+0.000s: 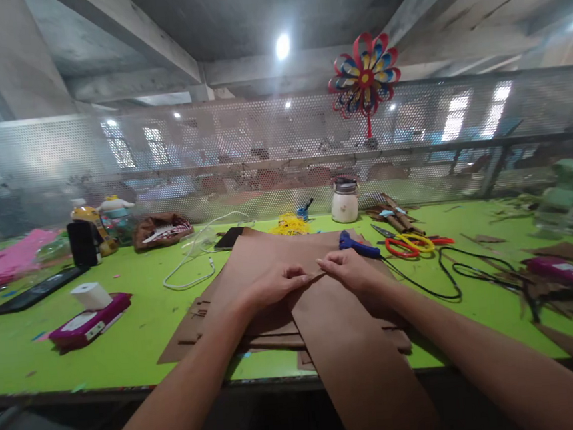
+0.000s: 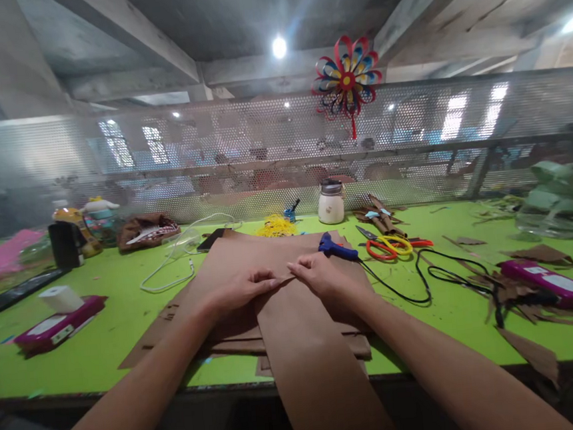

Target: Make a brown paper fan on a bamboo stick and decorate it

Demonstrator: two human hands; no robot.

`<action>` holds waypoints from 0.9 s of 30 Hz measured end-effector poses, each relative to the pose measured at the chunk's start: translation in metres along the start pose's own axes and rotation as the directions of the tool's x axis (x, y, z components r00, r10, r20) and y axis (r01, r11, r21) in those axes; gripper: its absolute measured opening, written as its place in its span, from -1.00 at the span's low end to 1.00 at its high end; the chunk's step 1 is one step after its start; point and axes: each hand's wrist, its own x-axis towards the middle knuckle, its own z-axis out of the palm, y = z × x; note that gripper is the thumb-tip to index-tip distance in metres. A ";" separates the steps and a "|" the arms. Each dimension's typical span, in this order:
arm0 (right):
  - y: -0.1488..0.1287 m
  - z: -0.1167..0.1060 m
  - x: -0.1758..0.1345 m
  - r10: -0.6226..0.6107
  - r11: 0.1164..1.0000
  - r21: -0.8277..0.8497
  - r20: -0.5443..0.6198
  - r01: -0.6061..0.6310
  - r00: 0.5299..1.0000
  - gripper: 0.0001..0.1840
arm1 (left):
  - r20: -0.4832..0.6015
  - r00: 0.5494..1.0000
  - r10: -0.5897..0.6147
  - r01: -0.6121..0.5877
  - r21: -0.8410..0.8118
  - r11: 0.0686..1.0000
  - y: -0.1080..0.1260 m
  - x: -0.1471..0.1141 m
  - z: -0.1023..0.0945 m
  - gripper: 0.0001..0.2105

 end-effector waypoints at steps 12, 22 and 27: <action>-0.006 -0.005 -0.006 0.015 0.998 0.058 0.066 -0.019 0.998 -0.64 | 0.148 0.985 -0.084 0.098 -0.089 0.991 0.003 -0.006 -0.005 -0.60; 0.008 -0.011 0.004 0.060 0.976 0.195 0.204 -0.100 0.977 -0.63 | 0.066 0.998 -0.012 0.004 0.120 0.993 0.000 -0.004 -0.006 -0.64; 0.009 -0.019 0.004 0.047 0.973 0.202 0.290 -0.109 0.956 -0.60 | 0.006 1.000 0.027 -0.027 0.151 0.988 -0.004 -0.004 -0.013 -0.62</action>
